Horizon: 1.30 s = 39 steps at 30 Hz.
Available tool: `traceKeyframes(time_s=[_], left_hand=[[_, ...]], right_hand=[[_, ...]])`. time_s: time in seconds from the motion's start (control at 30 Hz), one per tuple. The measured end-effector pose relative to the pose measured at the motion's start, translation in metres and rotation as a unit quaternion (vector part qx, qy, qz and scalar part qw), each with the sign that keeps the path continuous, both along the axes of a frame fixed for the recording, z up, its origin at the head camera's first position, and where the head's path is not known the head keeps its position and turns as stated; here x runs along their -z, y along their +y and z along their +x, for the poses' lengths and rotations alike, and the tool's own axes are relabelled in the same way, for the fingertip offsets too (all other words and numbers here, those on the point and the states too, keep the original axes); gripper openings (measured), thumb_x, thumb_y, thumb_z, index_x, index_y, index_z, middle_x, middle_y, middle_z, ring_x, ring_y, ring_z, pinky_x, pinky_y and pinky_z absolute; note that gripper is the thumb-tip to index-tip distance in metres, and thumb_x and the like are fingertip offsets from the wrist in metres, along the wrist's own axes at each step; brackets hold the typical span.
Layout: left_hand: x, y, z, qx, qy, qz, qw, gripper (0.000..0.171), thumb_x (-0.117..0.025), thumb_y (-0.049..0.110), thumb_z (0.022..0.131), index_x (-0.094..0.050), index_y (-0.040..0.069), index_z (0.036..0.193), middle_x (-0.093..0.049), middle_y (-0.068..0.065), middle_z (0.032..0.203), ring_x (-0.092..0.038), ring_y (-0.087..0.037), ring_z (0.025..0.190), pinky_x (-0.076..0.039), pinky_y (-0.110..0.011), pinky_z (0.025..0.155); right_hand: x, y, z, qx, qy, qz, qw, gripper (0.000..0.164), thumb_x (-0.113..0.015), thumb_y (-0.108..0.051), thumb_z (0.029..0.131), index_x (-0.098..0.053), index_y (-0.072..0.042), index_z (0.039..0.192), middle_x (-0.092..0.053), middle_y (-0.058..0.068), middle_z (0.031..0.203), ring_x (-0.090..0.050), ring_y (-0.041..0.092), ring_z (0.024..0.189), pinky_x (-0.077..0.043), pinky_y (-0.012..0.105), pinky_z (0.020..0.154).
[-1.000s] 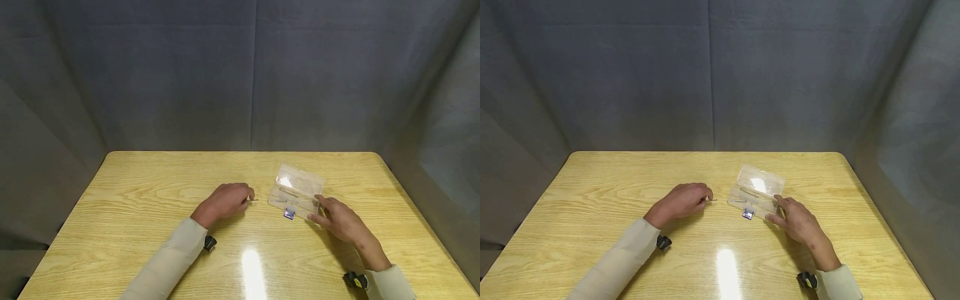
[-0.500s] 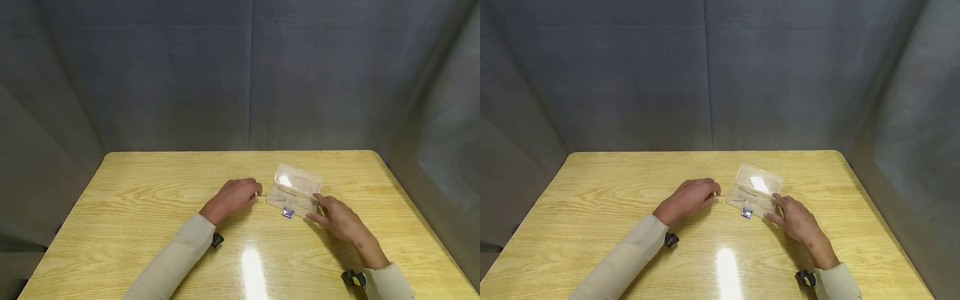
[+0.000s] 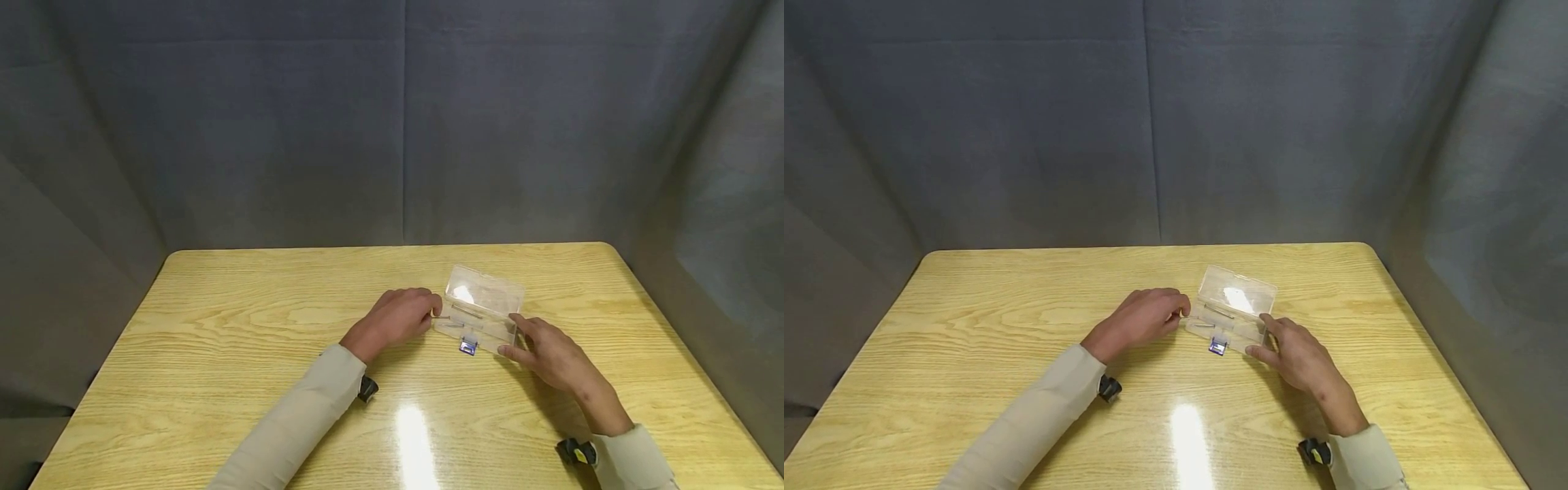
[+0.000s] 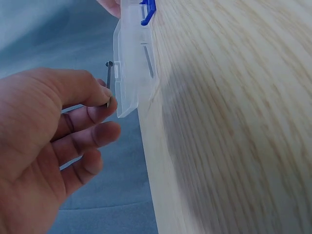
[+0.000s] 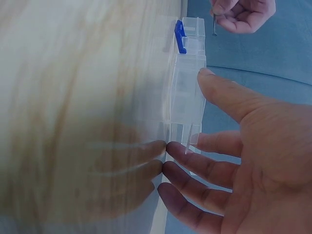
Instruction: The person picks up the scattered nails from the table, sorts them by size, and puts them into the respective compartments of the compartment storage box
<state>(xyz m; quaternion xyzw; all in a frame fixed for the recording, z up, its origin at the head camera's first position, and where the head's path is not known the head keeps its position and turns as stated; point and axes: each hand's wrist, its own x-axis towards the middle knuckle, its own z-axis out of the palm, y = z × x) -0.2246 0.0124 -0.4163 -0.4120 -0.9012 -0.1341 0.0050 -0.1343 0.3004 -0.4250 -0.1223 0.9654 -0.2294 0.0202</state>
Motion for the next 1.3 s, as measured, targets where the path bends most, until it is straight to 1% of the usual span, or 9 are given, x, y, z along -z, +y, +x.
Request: traceKeyframes(time_s=[0.1, 0.2, 0.37, 0.47, 0.7, 0.87, 1.07, 1.17, 1.3], left_hand=[[0.000, 0.005, -0.001, -0.001, 0.002, 0.006, 1.0000, 0.019, -0.057, 0.008, 0.102, -0.073, 0.017, 0.104, -0.065, 0.006, 0.096, -0.053, -0.009, 0.078, -0.045, -0.027, 0.067], [-0.002, 0.008, -0.002, 0.001, 0.000, 0.012, 0.9999, 0.018, -0.056, 0.008, 0.103, -0.072, 0.017, 0.103, -0.061, 0.007, 0.093, -0.049, -0.009, 0.076, -0.041, -0.026, 0.066], [-0.004, 0.013, -0.002, 0.006, -0.005, 0.008, 0.9999, 0.019, -0.054, 0.008, 0.104, -0.071, 0.016, 0.103, -0.057, 0.007, 0.090, -0.045, -0.010, 0.076, -0.035, -0.027, 0.066], [-0.005, 0.014, -0.002, 0.007, -0.006, 0.007, 0.9999, 0.019, -0.054, 0.008, 0.104, -0.072, 0.016, 0.103, -0.058, 0.007, 0.091, -0.047, -0.010, 0.077, -0.037, -0.027, 0.066], [-0.004, 0.020, -0.004, 0.013, -0.004, 0.004, 0.9999, 0.020, -0.057, 0.010, 0.103, -0.075, 0.018, 0.106, -0.067, 0.006, 0.101, -0.057, -0.006, 0.085, -0.047, -0.026, 0.074], [-0.002, 0.025, -0.006, 0.012, -0.001, 0.016, 0.9998, 0.019, -0.058, 0.008, 0.102, -0.074, 0.020, 0.100, -0.066, 0.009, 0.096, -0.054, -0.006, 0.081, -0.045, -0.026, 0.069], [-0.001, 0.028, -0.006, 0.012, -0.013, 0.022, 0.9996, 0.017, -0.061, 0.013, 0.101, -0.071, 0.021, 0.111, -0.064, 0.010, 0.099, -0.054, -0.007, 0.078, -0.043, -0.026, 0.064], [-0.002, 0.026, -0.006, 0.013, -0.013, 0.028, 0.9994, 0.016, -0.057, 0.011, 0.101, -0.071, 0.020, 0.106, -0.058, 0.009, 0.093, -0.051, -0.009, 0.075, -0.041, -0.027, 0.062], [-0.005, 0.022, -0.005, 0.016, -0.004, 0.040, 0.9991, 0.020, -0.053, 0.006, 0.100, -0.063, 0.021, 0.091, -0.051, 0.008, 0.085, -0.046, -0.008, 0.071, -0.035, -0.027, 0.059]], right_hand=[[0.000, 0.000, 0.000, 0.001, 0.003, 0.003, 1.000, 0.070, -0.072, -0.036, 0.098, -0.048, 0.009, 0.146, -0.060, 0.011, 0.102, -0.052, 0.022, 0.082, -0.044, 0.039, 0.067], [0.000, 0.000, 0.000, 0.002, 0.002, 0.004, 1.000, 0.071, -0.072, -0.037, 0.098, -0.048, 0.009, 0.146, -0.059, 0.011, 0.101, -0.051, 0.022, 0.081, -0.043, 0.038, 0.066], [0.000, 0.001, 0.000, 0.001, -0.001, -0.004, 1.000, 0.072, -0.071, -0.037, 0.098, -0.047, 0.009, 0.147, -0.061, 0.013, 0.106, -0.053, 0.022, 0.083, -0.044, 0.039, 0.067], [0.001, 0.001, 0.001, -0.002, 0.000, -0.007, 1.000, 0.071, -0.071, -0.037, 0.098, -0.047, 0.009, 0.147, -0.061, 0.014, 0.108, -0.053, 0.022, 0.084, -0.045, 0.039, 0.067], [0.002, -0.001, -0.001, -0.006, 0.004, -0.008, 1.000, 0.070, -0.072, -0.035, 0.098, -0.048, 0.010, 0.146, -0.060, 0.013, 0.104, -0.052, 0.021, 0.080, -0.044, 0.038, 0.066], [0.003, -0.001, -0.002, -0.008, 0.004, -0.006, 1.000, 0.069, -0.073, -0.033, 0.098, -0.048, 0.011, 0.145, -0.058, 0.009, 0.097, -0.050, 0.020, 0.079, -0.043, 0.037, 0.065], [0.004, 0.000, -0.002, -0.008, 0.007, -0.001, 1.000, 0.069, -0.073, -0.033, 0.097, -0.048, 0.010, 0.146, -0.058, 0.009, 0.099, -0.051, 0.021, 0.081, -0.043, 0.038, 0.067], [0.003, 0.001, -0.001, -0.006, 0.007, 0.002, 1.000, 0.070, -0.072, -0.034, 0.098, -0.048, 0.010, 0.146, -0.059, 0.010, 0.102, -0.051, 0.021, 0.082, -0.044, 0.039, 0.068], [0.002, 0.002, 0.000, -0.005, 0.009, 0.004, 1.000, 0.071, -0.072, -0.035, 0.098, -0.048, 0.010, 0.146, -0.060, 0.012, 0.105, -0.052, 0.022, 0.083, -0.045, 0.040, 0.069]])
